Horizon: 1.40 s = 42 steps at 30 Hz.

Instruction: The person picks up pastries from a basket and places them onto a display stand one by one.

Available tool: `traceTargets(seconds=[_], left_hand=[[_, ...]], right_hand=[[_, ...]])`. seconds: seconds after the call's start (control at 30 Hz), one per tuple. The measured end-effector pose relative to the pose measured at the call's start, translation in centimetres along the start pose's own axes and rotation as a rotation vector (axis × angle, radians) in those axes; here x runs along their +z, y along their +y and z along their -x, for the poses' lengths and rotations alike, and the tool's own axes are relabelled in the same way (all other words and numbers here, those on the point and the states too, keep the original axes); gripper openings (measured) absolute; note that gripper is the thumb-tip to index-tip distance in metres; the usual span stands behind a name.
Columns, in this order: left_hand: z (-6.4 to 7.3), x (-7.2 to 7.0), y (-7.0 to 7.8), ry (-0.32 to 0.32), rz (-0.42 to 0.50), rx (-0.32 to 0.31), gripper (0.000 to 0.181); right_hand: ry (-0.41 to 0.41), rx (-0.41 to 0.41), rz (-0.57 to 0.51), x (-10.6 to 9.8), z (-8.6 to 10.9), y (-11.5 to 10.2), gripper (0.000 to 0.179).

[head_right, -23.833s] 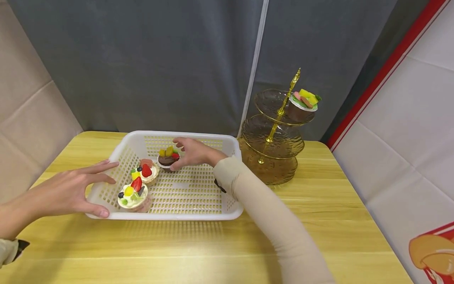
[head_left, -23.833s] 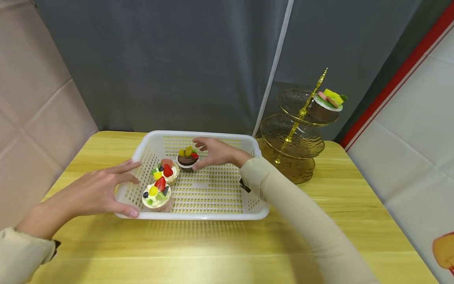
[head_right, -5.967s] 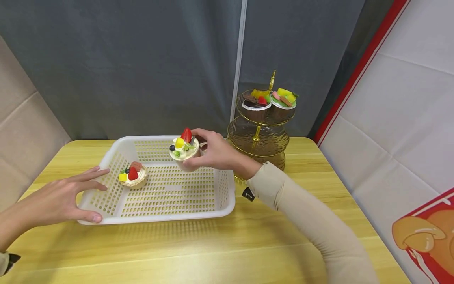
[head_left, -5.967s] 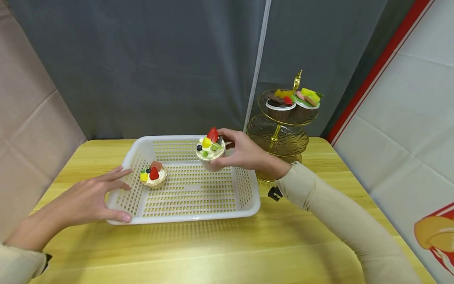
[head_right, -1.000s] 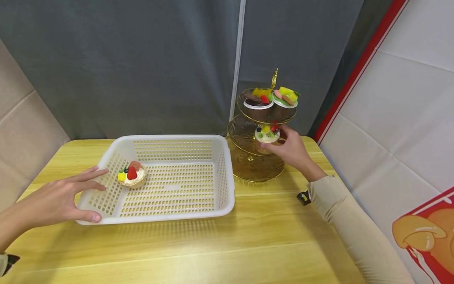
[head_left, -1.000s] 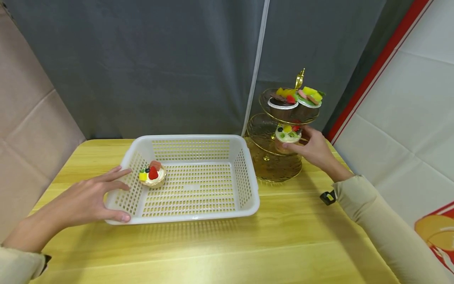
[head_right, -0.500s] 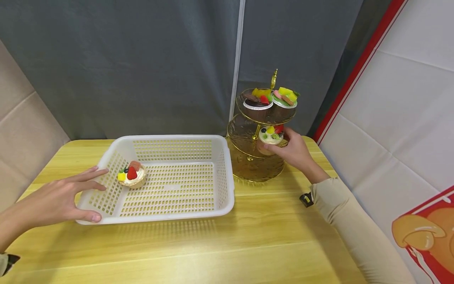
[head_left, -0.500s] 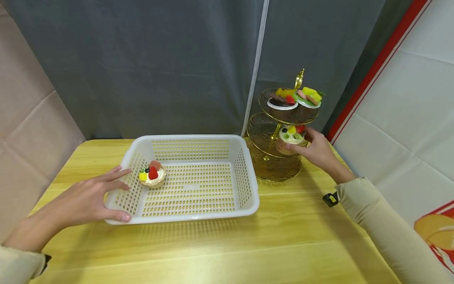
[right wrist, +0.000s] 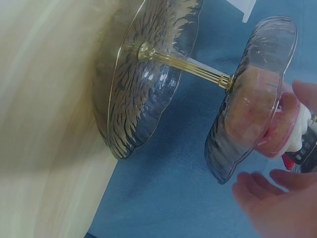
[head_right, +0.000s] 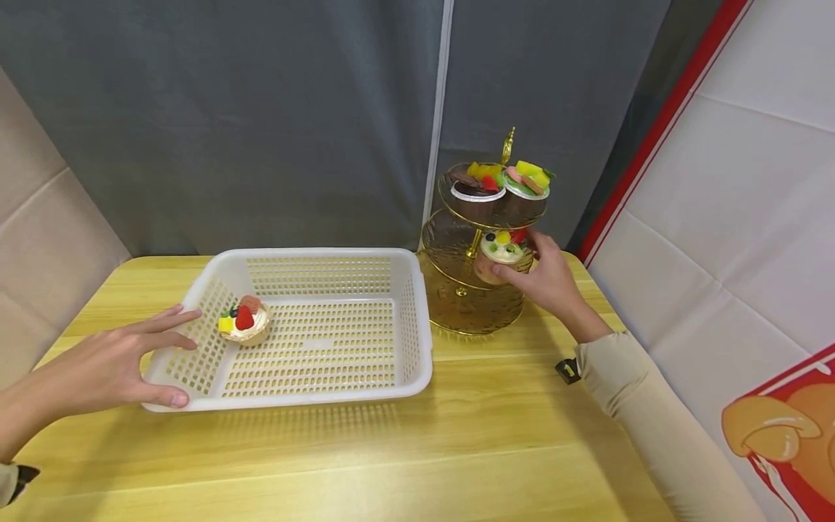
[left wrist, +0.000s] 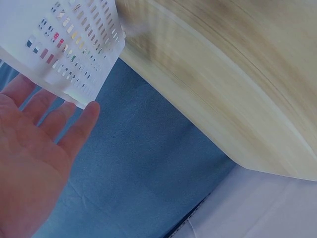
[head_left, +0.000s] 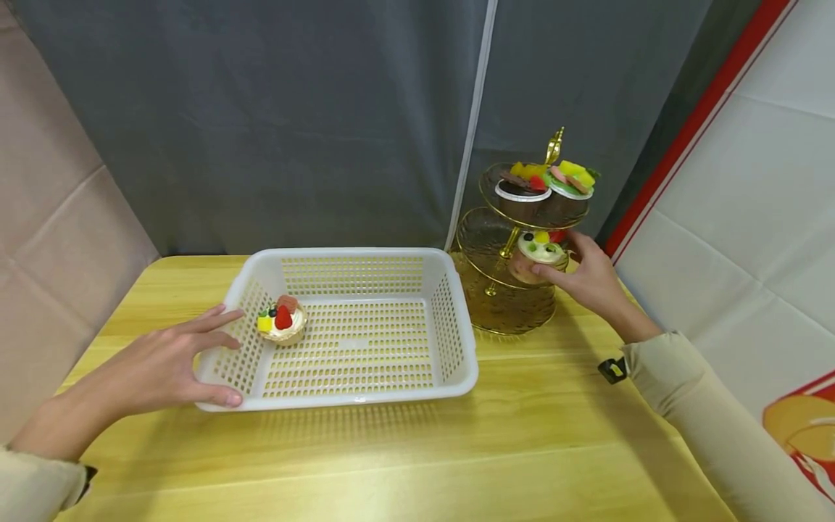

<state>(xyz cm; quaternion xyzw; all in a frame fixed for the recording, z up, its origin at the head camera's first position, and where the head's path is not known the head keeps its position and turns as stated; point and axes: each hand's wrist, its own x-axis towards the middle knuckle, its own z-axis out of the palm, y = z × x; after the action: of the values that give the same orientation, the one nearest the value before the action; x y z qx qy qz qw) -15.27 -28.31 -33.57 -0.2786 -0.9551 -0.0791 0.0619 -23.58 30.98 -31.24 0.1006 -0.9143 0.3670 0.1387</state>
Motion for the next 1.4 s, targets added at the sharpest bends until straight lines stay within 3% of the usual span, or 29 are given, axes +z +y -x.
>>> traceTargets(seconds=[0.33,0.67,0.97,1.4], left_hand=[[-0.1,-0.2,0.1,-0.011,-0.004,-0.006,0.076],[-0.1,-0.1,0.0,-0.004,-0.006,0.001,0.076],[-0.1,-0.1,0.1,-0.004,-0.003,0.0,0.075],[0.0,-0.1,0.0,-0.011,-0.003,-0.007,0.075]], right_hand=[[0.237,-0.173,0.063,0.4,1.1,-0.2,0.066],[0.316,-0.364,0.145,1.3,1.4,-1.1,0.053],[0.309,-0.471,0.167,2.5,1.6,-2.5,0.049],[0.174,-0.511,0.091,4.8,1.4,-4.8,0.058]])
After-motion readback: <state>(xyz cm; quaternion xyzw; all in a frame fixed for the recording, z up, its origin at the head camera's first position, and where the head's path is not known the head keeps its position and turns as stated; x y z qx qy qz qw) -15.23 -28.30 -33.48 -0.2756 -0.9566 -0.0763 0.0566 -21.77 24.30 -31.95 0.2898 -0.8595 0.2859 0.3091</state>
